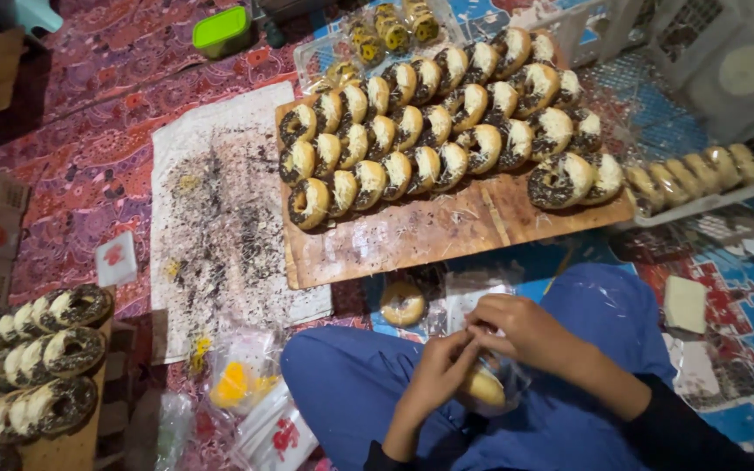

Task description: The person sits on the floor and repeatedly picks up ring-shaped pastries from a wooden board, places each into a small clear plastic bag, and sets the sealed bag aside. A second person is visible nearby also packaging pastries.

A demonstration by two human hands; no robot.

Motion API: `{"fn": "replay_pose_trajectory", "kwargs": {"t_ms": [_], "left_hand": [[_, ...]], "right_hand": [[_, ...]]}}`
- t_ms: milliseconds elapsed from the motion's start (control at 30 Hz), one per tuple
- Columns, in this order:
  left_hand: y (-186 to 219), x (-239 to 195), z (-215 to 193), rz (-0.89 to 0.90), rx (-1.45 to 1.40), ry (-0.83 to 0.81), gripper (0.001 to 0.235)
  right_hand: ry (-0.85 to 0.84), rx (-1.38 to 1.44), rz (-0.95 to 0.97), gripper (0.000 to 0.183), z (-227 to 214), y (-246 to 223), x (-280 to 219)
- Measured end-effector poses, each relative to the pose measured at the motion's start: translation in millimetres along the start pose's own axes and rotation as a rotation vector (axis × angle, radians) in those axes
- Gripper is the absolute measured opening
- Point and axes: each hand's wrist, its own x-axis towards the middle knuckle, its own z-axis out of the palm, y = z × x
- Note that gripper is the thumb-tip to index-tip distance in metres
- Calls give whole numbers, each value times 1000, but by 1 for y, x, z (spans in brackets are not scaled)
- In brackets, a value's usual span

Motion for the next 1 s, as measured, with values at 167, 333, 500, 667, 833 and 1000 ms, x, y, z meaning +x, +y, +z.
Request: {"fn": "replay_pose_trajectory", "kwargs": {"t_ms": [167,333,500,667,833,1000], "left_hand": [[4,1,1,57,-9,9,21],[2,1,2,10,126,10,19],[-1,-11,3,27,128,-59,22],[1,-28,-8,20,47,-77,26],[-4,-43,-15,42,130,-77,27],[-16,-54,-14,30,199,58,27]], "right_hand": [[-73,190,78,23,1,13,-5],[-134,97,97,16,13,24,-10],[-186,62,156,19,30,26,-15],[-154,221,117,16,39,15,-15],[-275,209,91,15,42,9,-11],[-201,140,-2,18,72,15,-14]]}}
